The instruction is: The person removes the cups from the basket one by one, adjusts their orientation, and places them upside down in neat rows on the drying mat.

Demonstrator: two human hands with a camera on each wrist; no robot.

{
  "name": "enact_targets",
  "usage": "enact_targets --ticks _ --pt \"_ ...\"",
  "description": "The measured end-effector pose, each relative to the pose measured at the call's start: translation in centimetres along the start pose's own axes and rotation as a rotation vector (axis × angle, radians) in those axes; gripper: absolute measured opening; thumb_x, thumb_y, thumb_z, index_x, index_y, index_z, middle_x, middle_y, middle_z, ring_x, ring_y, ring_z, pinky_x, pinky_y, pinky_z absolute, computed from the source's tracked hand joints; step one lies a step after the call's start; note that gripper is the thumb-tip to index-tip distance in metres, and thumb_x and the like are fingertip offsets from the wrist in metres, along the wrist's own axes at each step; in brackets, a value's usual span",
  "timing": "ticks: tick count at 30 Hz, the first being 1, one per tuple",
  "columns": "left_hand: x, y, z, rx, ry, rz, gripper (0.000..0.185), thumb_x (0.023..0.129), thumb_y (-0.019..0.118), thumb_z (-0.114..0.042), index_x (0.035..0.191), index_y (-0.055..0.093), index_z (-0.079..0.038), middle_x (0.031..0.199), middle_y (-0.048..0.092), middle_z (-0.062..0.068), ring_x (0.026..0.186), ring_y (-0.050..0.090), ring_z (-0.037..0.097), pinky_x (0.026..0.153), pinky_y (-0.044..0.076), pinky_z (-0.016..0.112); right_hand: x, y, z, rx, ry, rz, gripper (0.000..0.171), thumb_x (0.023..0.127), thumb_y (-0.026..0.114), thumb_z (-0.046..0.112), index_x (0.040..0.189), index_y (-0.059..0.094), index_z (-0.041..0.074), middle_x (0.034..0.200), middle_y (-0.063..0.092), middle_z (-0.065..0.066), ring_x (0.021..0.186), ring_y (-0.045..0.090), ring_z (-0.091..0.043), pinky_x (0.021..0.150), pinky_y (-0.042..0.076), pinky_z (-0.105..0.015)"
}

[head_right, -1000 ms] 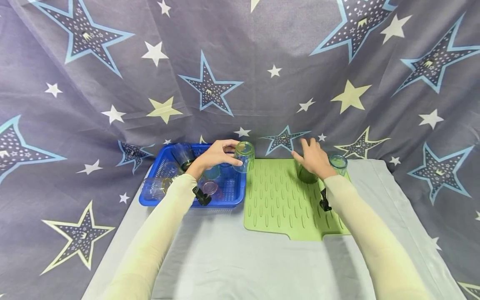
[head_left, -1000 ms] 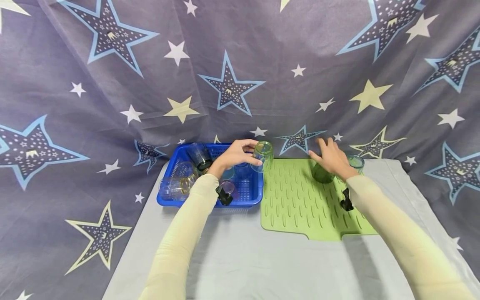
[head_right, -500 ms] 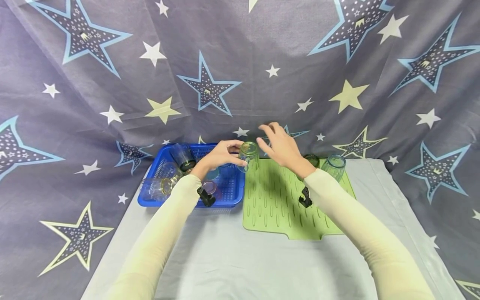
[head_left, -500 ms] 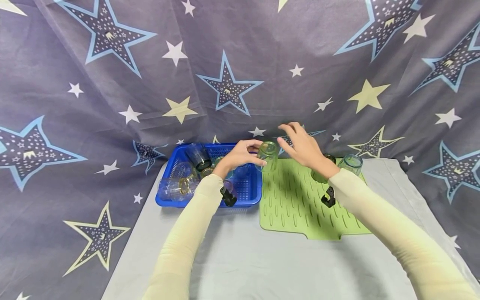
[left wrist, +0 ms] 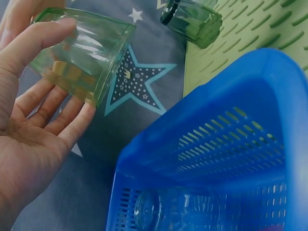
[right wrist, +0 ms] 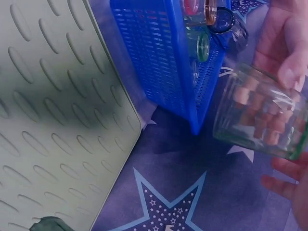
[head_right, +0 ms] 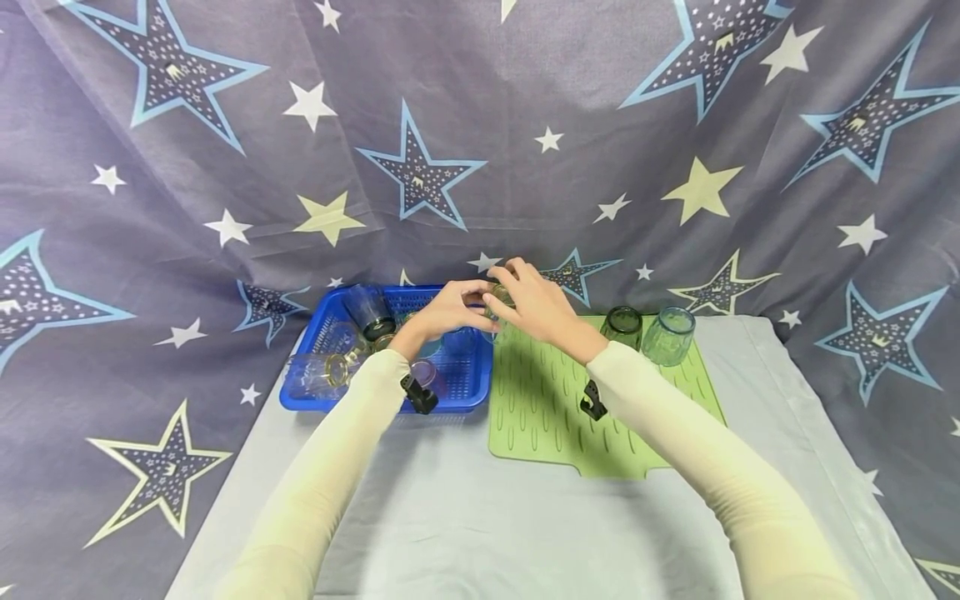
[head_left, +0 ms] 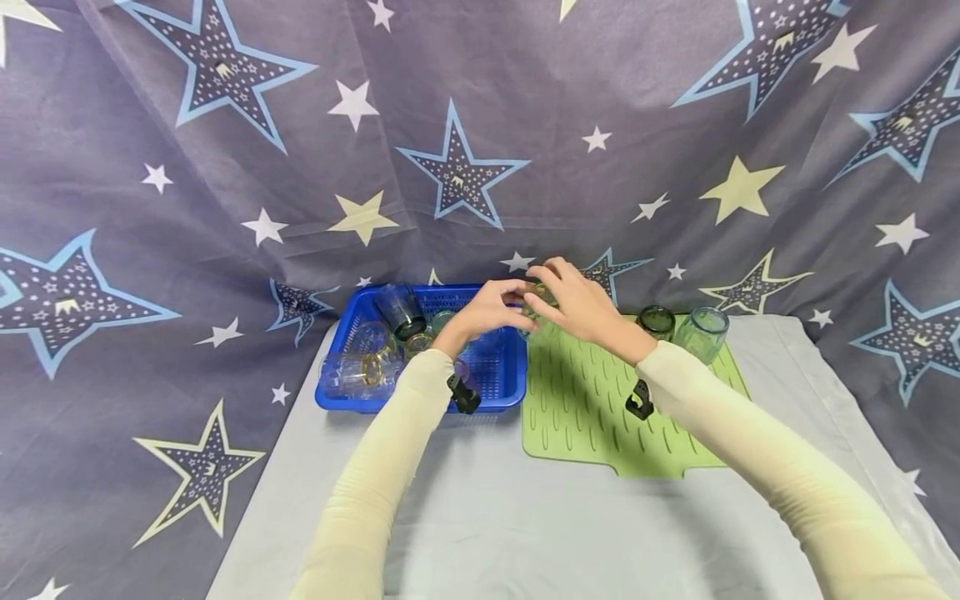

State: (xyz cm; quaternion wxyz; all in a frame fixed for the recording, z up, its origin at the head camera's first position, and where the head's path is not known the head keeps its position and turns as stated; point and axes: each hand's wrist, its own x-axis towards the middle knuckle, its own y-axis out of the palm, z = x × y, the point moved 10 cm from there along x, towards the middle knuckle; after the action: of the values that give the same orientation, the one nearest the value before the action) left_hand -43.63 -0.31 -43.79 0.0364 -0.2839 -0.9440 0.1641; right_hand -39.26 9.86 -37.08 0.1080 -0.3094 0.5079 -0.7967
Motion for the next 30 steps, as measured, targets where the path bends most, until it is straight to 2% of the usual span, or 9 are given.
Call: enact_targets --ticks 3,6,8,11,15,21,30 --pt "0.1 0.4 -0.2 -0.017 0.013 0.005 0.058 0.081 0.084 -0.006 0.135 0.064 -0.009 0.133 0.064 0.009 0.119 0.063 0.024 0.105 0.054 0.039 -0.1 0.2 0.3 0.01 -0.021 -0.007 0.039 0.107 0.051 0.039 0.134 0.059 0.012 0.127 0.055 -0.014 0.1 0.058 -0.027 0.07 0.055 -0.041" --pt "0.1 0.7 -0.4 -0.023 0.026 0.007 0.055 0.082 0.082 -0.005 0.134 0.066 -0.01 0.127 0.067 0.009 0.108 0.065 0.021 0.091 0.059 0.034 -0.2 0.4 0.5 0.01 -0.035 -0.022 0.034 0.107 0.05 0.037 0.127 0.062 0.013 0.121 0.056 -0.012 0.096 0.056 -0.026 0.068 0.054 -0.041" --pt "0.2 0.9 -0.6 -0.021 0.038 0.008 0.052 0.083 0.082 -0.006 0.133 0.067 -0.011 0.122 0.068 0.009 0.101 0.064 0.019 0.082 0.058 0.031 -0.2 0.5 0.5 0.002 -0.04 -0.031 0.032 0.107 0.05 0.037 0.123 0.063 0.012 0.118 0.056 -0.012 0.094 0.055 -0.026 0.067 0.053 -0.04" --pt "0.2 1.0 -0.9 -0.016 0.043 0.005 0.048 0.083 0.083 -0.007 0.129 0.069 -0.01 0.113 0.07 0.007 0.094 0.063 0.018 0.075 0.056 0.028 -0.2 0.6 0.5 -0.013 -0.04 -0.039 0.032 0.107 0.049 0.037 0.122 0.063 0.012 0.115 0.057 -0.011 0.092 0.054 -0.026 0.067 0.053 -0.04" --pt "0.3 1.1 -0.9 -0.022 0.042 0.004 0.048 0.082 0.082 -0.006 0.129 0.069 -0.009 0.11 0.07 0.007 0.093 0.063 0.017 0.076 0.057 0.028 -0.2 0.4 0.6 -0.039 -0.045 -0.059 0.03 0.108 0.048 0.035 0.118 0.063 0.011 0.111 0.058 -0.011 0.091 0.055 -0.026 0.064 0.054 -0.04" --pt "0.3 1.2 -1.0 -0.014 0.058 0.011 0.054 0.084 0.081 -0.006 0.135 0.066 -0.011 0.119 0.069 0.009 0.099 0.064 0.018 0.079 0.057 0.028 -0.6 -0.2 1.3 -0.121 -0.109 -0.135 0.024 0.107 0.051 0.029 0.108 0.064 0.008 0.102 0.057 -0.012 0.086 0.053 -0.028 0.054 0.051 -0.037" --pt "0.2 1.4 -1.6 -0.034 0.076 0.021 0.043 0.084 0.08 -0.003 0.126 0.069 -0.006 0.111 0.069 0.008 0.102 0.064 0.03 0.077 0.057 0.028 -0.9 -0.9 2.0 -0.15 -0.168 -0.226 0.023 0.106 0.049 0.022 0.093 0.062 0.008 0.093 0.054 -0.011 0.08 0.05 -0.026 0.047 0.047 -0.035"
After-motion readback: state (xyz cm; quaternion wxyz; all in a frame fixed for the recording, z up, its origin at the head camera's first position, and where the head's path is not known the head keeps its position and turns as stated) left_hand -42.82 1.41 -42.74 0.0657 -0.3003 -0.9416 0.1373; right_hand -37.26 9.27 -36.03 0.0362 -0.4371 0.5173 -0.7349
